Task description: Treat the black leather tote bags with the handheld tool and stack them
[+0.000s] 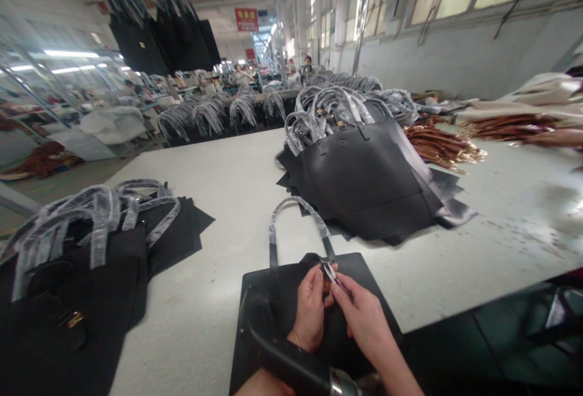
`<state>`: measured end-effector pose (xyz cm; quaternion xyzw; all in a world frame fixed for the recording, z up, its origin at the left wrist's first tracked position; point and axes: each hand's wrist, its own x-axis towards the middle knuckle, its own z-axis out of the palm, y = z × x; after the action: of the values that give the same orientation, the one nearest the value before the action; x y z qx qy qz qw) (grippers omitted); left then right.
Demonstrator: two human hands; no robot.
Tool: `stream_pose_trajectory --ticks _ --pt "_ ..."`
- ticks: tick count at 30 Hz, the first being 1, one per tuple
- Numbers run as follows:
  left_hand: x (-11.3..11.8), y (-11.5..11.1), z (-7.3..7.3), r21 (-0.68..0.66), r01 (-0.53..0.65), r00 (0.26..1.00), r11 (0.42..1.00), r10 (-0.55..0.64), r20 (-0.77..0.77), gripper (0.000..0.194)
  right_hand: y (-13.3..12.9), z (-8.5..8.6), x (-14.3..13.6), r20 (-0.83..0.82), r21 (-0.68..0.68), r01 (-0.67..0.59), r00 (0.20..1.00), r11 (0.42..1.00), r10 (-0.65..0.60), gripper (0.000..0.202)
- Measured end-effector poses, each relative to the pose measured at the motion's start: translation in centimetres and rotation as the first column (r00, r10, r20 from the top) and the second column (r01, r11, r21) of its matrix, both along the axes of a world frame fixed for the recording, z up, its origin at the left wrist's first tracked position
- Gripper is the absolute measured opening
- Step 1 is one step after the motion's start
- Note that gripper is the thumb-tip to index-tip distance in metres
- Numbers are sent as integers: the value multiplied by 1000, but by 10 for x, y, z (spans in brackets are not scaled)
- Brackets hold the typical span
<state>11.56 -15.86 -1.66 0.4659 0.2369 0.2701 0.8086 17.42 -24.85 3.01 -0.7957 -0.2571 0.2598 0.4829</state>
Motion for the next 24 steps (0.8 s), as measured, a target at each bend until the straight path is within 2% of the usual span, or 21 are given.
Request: stream_pose_trajectory --ticks 5,8,11,13,16,18,20,24 --pt "0 0 -1 12 -20 999 1000 21 -44 44 5 2 -3 168 -30 33 985 999 -28 30" --pt "1 1 -2 43 -44 996 998 47 -74 45 11 -4 -7 305 -88 67 952 994 -37 30" --pt "2 3 -2 60 -57 996 997 60 -63 44 16 -11 -11 409 -70 92 911 993 -56 34" --pt "2 3 -2 51 -59 996 997 62 -57 43 17 -14 -12 363 -28 92 929 995 -76 36" --pt "2 3 -1 7 -61 997 998 61 -55 44 15 -15 -8 117 27 57 991 998 -60 37" --pt "1 2 0 -20 -59 997 998 58 -50 45 11 -14 -5 -24 57 32 999 998 -30 39" --pt "0 1 1 -32 -55 997 998 53 -51 45 9 -14 -3 -70 75 22 997 997 -17 42" --pt "0 0 1 -20 -63 997 998 62 -53 45 8 -13 -3 -38 72 24 999 997 -21 44"
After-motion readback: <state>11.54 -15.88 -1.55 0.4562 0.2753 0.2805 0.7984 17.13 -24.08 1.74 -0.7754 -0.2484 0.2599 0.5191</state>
